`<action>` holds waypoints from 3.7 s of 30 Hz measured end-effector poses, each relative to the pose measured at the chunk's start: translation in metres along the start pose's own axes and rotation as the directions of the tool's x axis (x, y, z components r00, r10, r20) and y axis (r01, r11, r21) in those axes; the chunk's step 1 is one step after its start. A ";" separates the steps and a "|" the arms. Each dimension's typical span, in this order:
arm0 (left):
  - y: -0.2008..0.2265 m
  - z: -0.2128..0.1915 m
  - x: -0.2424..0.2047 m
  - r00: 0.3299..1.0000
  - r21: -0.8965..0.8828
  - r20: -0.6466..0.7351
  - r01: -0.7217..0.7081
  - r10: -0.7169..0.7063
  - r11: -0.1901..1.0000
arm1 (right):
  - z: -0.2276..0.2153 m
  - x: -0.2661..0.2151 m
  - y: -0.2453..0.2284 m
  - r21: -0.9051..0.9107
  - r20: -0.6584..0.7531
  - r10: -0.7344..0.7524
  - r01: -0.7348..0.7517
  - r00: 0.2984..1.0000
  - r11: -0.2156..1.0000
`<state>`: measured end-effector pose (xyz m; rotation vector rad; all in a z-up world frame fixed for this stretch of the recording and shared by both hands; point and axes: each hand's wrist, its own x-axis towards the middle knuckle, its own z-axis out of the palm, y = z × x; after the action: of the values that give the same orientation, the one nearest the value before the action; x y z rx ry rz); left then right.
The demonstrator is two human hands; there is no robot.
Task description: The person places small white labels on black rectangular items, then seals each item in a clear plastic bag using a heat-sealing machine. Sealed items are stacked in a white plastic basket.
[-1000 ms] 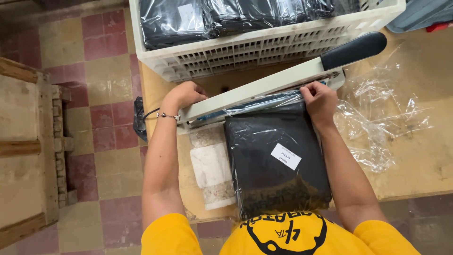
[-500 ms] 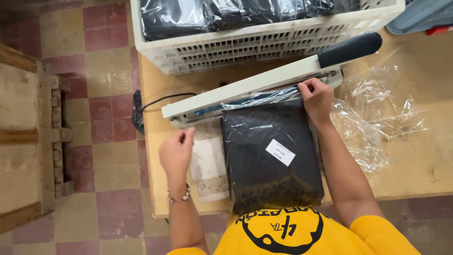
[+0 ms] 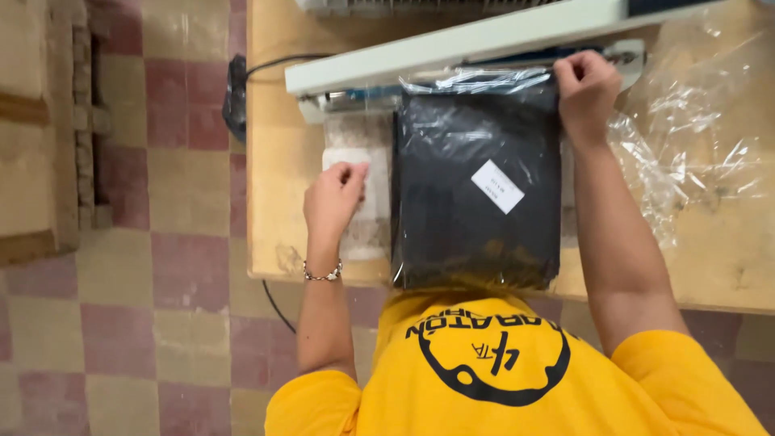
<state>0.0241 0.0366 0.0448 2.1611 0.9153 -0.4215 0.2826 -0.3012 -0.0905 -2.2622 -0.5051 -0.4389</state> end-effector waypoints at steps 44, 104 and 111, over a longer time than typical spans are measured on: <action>0.109 -0.046 0.267 0.829 0.201 0.556 -0.195 0.052 0.960 | -0.038 0.124 -0.125 -0.475 0.599 0.018 0.338 0.800 0.812; 0.006 0.076 -0.001 0.953 0.133 -0.267 -0.108 0.141 0.985 | -0.018 0.109 -0.105 -0.540 0.679 0.392 0.060 0.620 0.840; 0.018 0.078 -0.001 0.966 0.120 -0.253 0.085 -0.053 0.989 | -0.019 0.106 -0.104 -0.492 0.683 0.346 0.055 0.644 0.869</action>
<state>0.0353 -0.0300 0.0015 2.3437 1.1321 -0.2515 0.3213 -0.2265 0.0336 -2.9046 -0.6554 0.6095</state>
